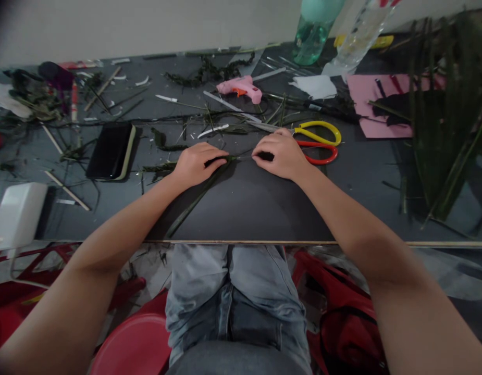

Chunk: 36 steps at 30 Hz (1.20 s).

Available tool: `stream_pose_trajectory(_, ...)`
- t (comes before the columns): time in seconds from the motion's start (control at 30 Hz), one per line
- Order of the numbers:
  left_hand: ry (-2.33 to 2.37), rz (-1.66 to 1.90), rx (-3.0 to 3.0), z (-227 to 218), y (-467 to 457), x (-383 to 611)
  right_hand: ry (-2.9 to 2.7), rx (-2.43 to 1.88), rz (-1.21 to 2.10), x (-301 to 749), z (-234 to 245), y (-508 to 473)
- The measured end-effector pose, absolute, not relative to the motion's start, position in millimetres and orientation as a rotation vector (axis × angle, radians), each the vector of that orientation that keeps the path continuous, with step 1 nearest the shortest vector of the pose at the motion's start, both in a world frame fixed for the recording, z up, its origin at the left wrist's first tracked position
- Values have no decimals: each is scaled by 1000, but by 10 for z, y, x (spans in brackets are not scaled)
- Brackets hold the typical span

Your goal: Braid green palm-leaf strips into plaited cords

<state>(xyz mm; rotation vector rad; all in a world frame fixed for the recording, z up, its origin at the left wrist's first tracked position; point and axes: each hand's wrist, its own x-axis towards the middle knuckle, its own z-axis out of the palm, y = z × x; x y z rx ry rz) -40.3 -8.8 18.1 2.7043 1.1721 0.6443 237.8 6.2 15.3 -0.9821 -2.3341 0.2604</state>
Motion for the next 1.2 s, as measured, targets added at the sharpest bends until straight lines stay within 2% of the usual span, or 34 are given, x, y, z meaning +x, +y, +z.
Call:
stream_pose_trajectory(0.4,1169,662,2679,177,-89,-398,-2332,-993,271,2370,147,60)
stream_pose_trajectory(0.5,1206,769,2616,253,-165,-353,-2266,-1027,163,2370,192,22)
stream_pose_trajectory(0.7,1407,1055,2060,560,-390,-174,-1946,-1238,-141,2422,362,-103)
stream_pose_trajectory(0.83,1250,968,1590,612,-446,-64,-1860,-1264,-153,2424,346,-94)
stream_pose_trajectory(1.07,1199,937,1179,520,-480,42,-1804,-1311,31,2341,273,-95)
stream_pose_trajectory(1.13,1182,943,1168,499,-481,47,-1765,-1345,251,2326,308,-97)
stream_pose_trajectory(1.2,1158,940,1160,490,-488,51,-1652,-1379,636,2302,349,-82)
